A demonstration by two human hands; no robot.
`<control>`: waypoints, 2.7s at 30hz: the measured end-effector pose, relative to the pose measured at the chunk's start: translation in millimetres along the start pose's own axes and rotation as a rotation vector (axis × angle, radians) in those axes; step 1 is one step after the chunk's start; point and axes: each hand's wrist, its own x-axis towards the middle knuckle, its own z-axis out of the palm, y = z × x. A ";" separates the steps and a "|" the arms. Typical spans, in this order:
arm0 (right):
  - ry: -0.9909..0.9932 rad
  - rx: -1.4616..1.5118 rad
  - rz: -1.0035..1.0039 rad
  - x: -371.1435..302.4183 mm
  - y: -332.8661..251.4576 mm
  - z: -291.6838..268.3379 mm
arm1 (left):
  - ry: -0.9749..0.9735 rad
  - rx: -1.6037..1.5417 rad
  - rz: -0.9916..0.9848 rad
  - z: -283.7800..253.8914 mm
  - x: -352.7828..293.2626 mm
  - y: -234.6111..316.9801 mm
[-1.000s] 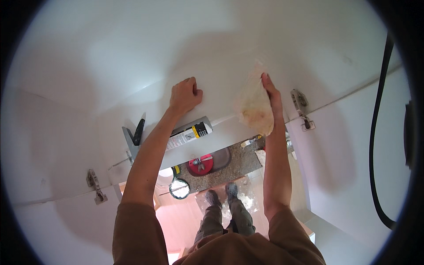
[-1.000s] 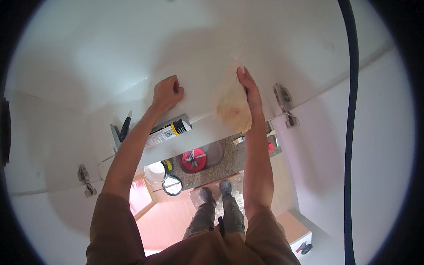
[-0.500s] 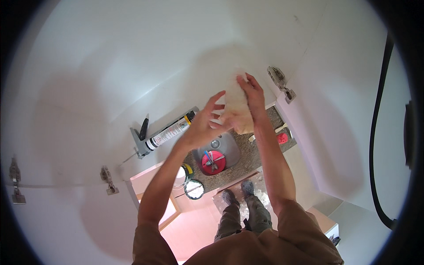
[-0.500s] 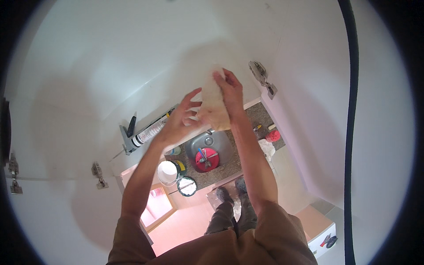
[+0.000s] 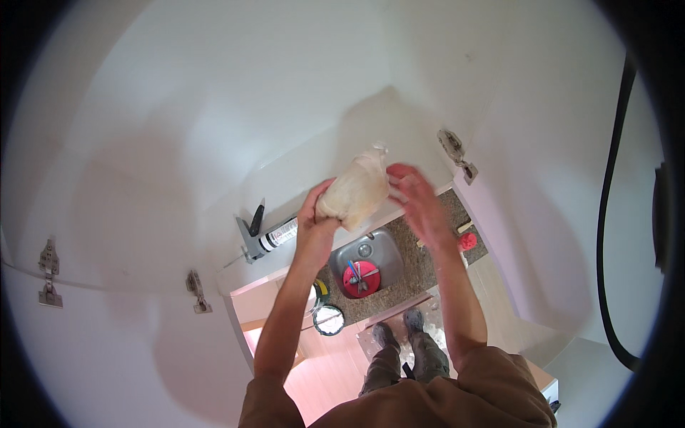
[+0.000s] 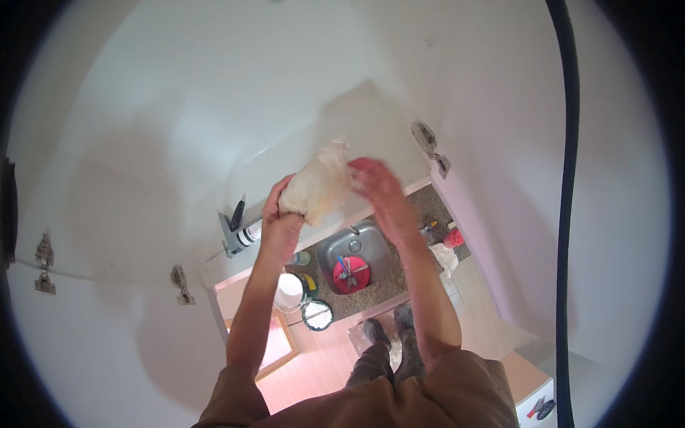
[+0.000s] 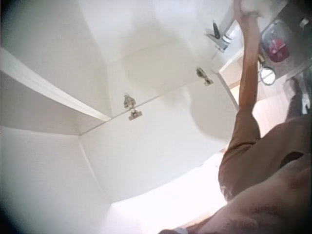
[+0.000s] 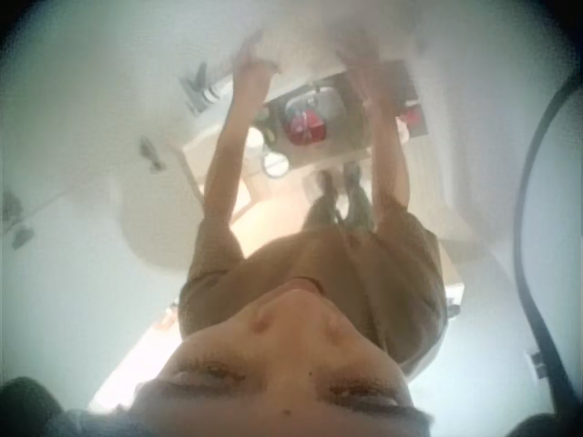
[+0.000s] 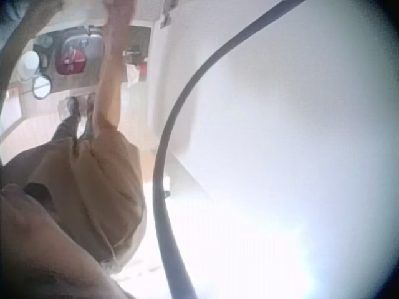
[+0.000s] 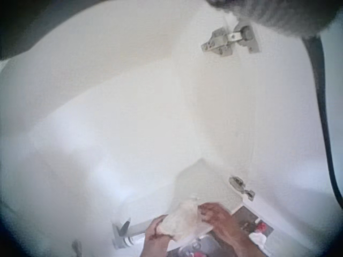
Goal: The person wipes the inside of a white cabinet with a cloth, then uses a caulking gun to apply sealant along the upper corner seams. They smooth the bead with a finger and rinse their hand at the sink before continuing to apply and smooth more sealant along the cabinet edges.
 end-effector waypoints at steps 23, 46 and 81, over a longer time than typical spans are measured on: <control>0.025 -0.039 0.086 -88.0 7.3 21.5 | 0.130 -0.095 -0.054 15.9 -83.6 -5.1; 0.329 -0.113 0.634 -116.6 414.7 -396.3 | 0.223 1.347 0.112 -292.5 44.9 -533.8; 0.277 -1.044 0.376 -24.1 530.6 -426.3 | 0.611 0.506 -0.284 -219.1 -10.3 -707.3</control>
